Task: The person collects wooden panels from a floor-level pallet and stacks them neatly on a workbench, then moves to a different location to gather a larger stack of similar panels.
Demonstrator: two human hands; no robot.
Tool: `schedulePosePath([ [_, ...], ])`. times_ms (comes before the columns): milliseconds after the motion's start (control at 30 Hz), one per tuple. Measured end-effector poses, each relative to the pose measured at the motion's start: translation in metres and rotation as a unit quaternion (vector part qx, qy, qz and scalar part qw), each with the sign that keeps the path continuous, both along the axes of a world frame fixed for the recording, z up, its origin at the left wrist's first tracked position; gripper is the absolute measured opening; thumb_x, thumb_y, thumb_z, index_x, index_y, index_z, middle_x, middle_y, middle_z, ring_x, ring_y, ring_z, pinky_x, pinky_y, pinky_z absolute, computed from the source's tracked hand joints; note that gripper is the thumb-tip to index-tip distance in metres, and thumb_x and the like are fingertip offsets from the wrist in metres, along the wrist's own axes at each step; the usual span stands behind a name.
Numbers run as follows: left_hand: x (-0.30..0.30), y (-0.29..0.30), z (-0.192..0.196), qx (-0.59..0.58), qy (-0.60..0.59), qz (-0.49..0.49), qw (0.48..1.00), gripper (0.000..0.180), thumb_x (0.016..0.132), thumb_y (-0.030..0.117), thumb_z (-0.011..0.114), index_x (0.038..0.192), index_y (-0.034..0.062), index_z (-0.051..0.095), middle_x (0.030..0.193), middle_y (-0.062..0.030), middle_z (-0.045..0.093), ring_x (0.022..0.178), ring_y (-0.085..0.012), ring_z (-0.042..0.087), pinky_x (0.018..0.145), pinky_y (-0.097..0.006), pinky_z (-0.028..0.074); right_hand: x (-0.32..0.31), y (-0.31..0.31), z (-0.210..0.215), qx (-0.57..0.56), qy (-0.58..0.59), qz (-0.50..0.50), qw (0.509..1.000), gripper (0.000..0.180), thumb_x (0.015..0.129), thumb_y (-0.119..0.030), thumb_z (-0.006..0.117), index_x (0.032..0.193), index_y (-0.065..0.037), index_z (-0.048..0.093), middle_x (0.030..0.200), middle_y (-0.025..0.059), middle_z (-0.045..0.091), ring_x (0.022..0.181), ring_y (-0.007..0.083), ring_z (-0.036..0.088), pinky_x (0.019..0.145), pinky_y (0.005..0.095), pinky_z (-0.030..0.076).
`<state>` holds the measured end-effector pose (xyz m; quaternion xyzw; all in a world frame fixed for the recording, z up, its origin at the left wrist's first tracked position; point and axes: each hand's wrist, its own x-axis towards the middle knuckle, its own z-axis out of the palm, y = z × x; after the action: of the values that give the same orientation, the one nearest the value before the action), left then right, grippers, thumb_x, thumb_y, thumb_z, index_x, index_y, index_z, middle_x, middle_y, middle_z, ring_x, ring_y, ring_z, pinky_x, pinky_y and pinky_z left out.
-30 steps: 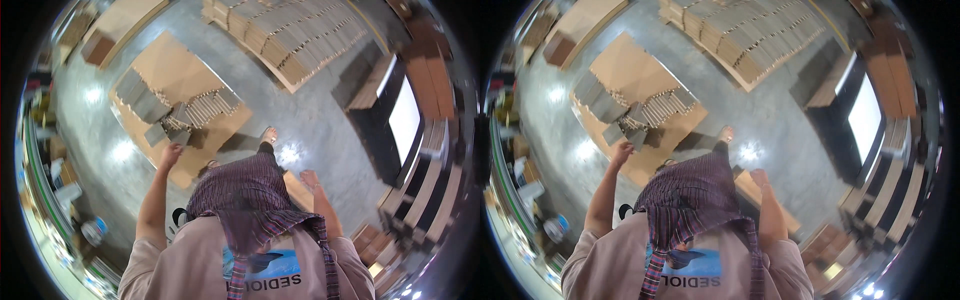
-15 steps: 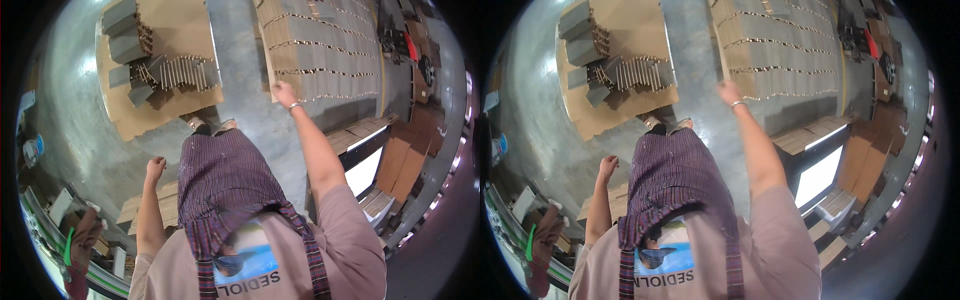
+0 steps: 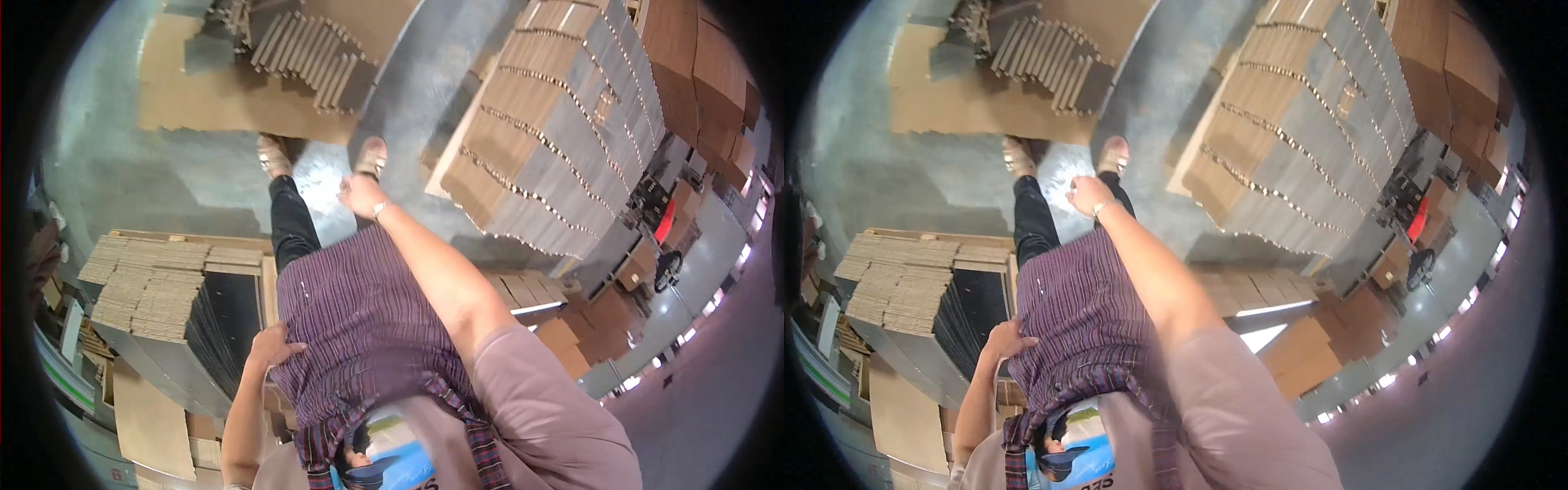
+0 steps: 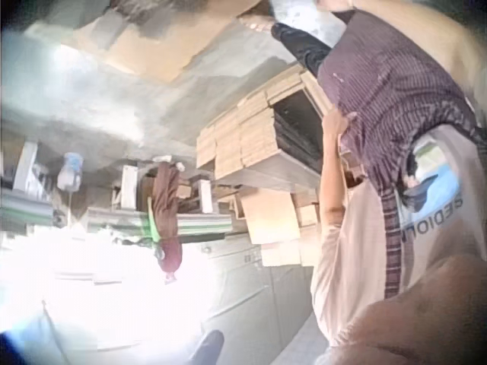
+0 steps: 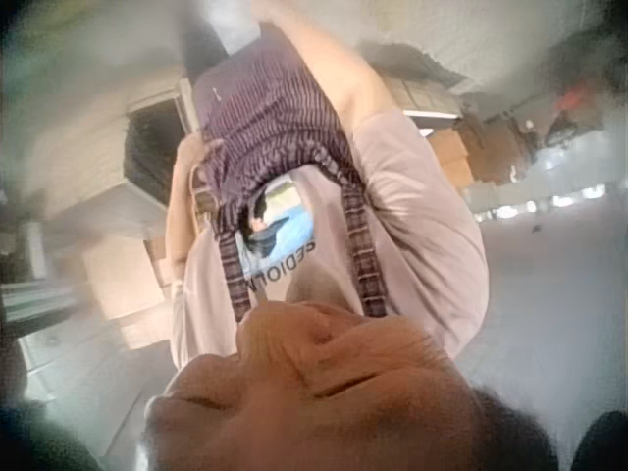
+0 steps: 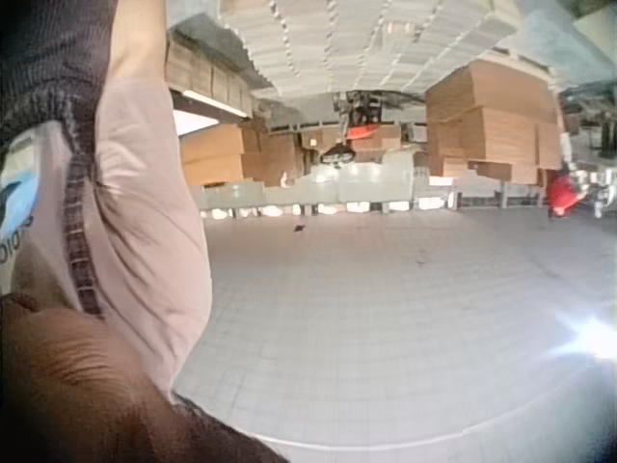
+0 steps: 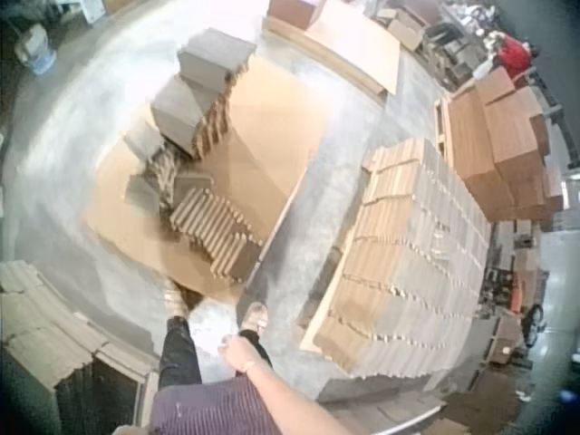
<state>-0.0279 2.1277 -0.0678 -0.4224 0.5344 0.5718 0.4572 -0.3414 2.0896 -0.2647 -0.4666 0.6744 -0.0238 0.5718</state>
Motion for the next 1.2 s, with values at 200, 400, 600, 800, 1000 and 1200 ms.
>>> schedulePosePath([
  [200,-0.029,0.033,0.007,0.064,0.074,0.004,0.995,0.032,0.075,0.021,0.066,0.095,-0.0022,0.056,0.087,-0.0258,0.062,0.088,-0.0422,0.058,0.077,-0.044,0.047,-0.049,0.009,-0.015,0.061,0.097,-0.059,0.992,0.025,0.076,-0.022,0.059,0.09,-0.001,0.063,0.086,0.0217,0.064,0.084,0.0387,0.061,0.076,0.0424,0.049],
  [400,-0.04,-0.05,-0.066,0.088,0.113,0.238,0.961,0.027,0.08,0.024,0.067,0.095,0.0007,0.062,0.084,-0.0133,0.065,0.077,-0.0218,0.063,0.07,-0.033,0.049,-0.06,0.036,-0.093,0.105,0.032,-0.205,0.972,0.023,0.075,-0.012,0.064,0.092,0.003,0.062,0.083,0.0124,0.066,0.077,0.0218,0.063,0.071,0.0309,0.048],
  [600,-0.132,-0.114,-0.284,-0.274,0.184,0.386,0.861,0.051,0.075,0.019,0.069,0.117,-0.0022,0.05,0.114,-0.0198,0.056,0.11,-0.0295,0.053,0.093,-0.035,0.041,-0.009,-0.027,-0.158,0.016,-0.01,-0.325,0.945,0.04,0.073,-0.011,0.067,0.109,0.004,0.056,0.097,0.0139,0.064,0.091,0.0217,0.062,0.082,0.0293,0.047],
  [800,-0.211,-0.154,-0.404,-0.444,0.088,0.34,0.825,0.084,0.067,0.032,0.078,0.13,-0.0052,0.036,0.128,-0.0233,0.045,0.115,-0.0375,0.047,0.096,-0.041,0.04,-0.021,-0.075,-0.245,-0.029,0.204,-0.444,0.872,0.07,0.07,-0.017,0.071,0.128,0.007,0.04,0.129,0.0257,0.039,0.116,0.0355,0.045,0.099,0.0358,0.037],
  [1000,-0.235,-0.16,-0.441,-0.399,0.038,0.401,0.824,0.069,0.066,0.029,0.078,0.119,0.0,0.044,0.114,-0.0218,0.054,0.103,-0.0382,0.056,0.086,-0.044,0.045,-0.043,-0.077,-0.319,-0.125,0.135,-0.509,0.841,0.071,0.07,-0.025,0.073,0.127,0.006,0.042,0.124,0.0218,0.039,0.117,0.0335,0.039,0.102,0.038,0.03],
  [1200,-0.225,-0.17,-0.438,-0.44,0.115,0.43,0.78,0.06,0.067,0.021,0.075,0.114,-0.0029,0.047,0.1,-0.0225,0.06,0.093,-0.0367,0.06,0.08,-0.043,0.047,-0.039,-0.073,-0.336,-0.162,0.112,-0.51,0.837,0.072,0.071,-0.032,0.074,0.126,0.004,0.045,0.123,0.0184,0.037,0.116,0.0333,0.035,0.102,0.0395,0.028],
])
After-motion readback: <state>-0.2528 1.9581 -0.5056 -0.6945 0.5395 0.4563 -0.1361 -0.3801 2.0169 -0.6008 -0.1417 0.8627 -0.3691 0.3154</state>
